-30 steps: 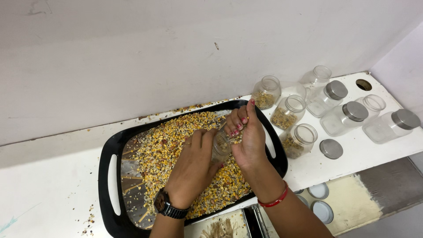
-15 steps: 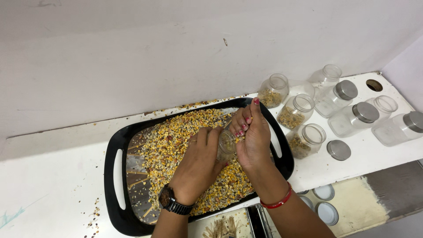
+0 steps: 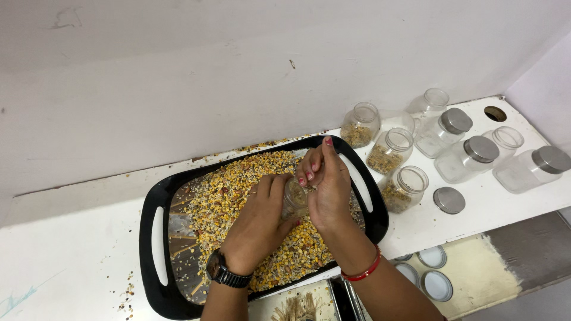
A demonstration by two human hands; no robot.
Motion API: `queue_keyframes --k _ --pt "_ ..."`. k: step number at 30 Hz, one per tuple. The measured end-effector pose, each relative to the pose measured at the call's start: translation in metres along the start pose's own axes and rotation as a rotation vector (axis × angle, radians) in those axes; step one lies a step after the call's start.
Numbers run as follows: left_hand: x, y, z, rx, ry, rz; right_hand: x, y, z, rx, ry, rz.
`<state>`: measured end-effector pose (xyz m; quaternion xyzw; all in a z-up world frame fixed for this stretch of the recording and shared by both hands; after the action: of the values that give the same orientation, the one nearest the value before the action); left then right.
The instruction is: The person scoops a mixed grain blend from a black tray into small clear jars using their hands. They place each filled jar on a white shelf and repeat the process with multiple jars.
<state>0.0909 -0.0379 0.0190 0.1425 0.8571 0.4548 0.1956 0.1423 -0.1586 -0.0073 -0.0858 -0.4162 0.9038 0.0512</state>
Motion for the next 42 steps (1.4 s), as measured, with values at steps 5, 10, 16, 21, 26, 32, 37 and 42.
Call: queue_keyframes --k 5,10,16,21,26,32,37,42 --pt "-0.001 0.001 -0.001 -0.006 -0.025 -0.012 0.000 0.000 -0.006 0.020 -0.014 0.010" --pt "0.001 0.011 -0.005 0.034 -0.069 -0.073 0.000 -0.007 0.001 0.033 0.037 0.031" --pt "0.008 0.055 0.004 0.150 0.034 -0.465 -0.010 0.007 0.007 0.236 0.069 0.083" --pt "0.015 0.067 0.025 0.505 0.123 -0.603 0.002 0.022 -0.031 0.605 -0.124 0.216" --pt "0.017 0.068 0.029 0.726 0.114 -0.623 0.021 0.012 -0.016 0.889 -0.013 0.300" --pt "0.021 0.041 -0.014 0.440 0.039 -0.430 0.061 -0.026 0.020 0.877 0.140 0.580" --pt "-0.011 -0.116 -0.021 -1.484 -0.203 0.275 0.053 0.012 0.030 0.917 0.068 0.406" --pt "-0.051 -0.135 -0.071 -2.386 0.758 0.503 0.058 0.018 0.045 0.799 0.126 0.463"
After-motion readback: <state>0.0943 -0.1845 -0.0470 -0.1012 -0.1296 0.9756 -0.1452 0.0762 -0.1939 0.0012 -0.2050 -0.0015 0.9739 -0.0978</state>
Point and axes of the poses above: each hand's wrist, its own x-axis away from the middle knuckle, its own y-axis out of the back of the hand, z = x × y, the point moved 10 cm from there along -x, towards the middle knuckle, and after that the axes turned 7 degrees about -x, right-handed, at the moved point
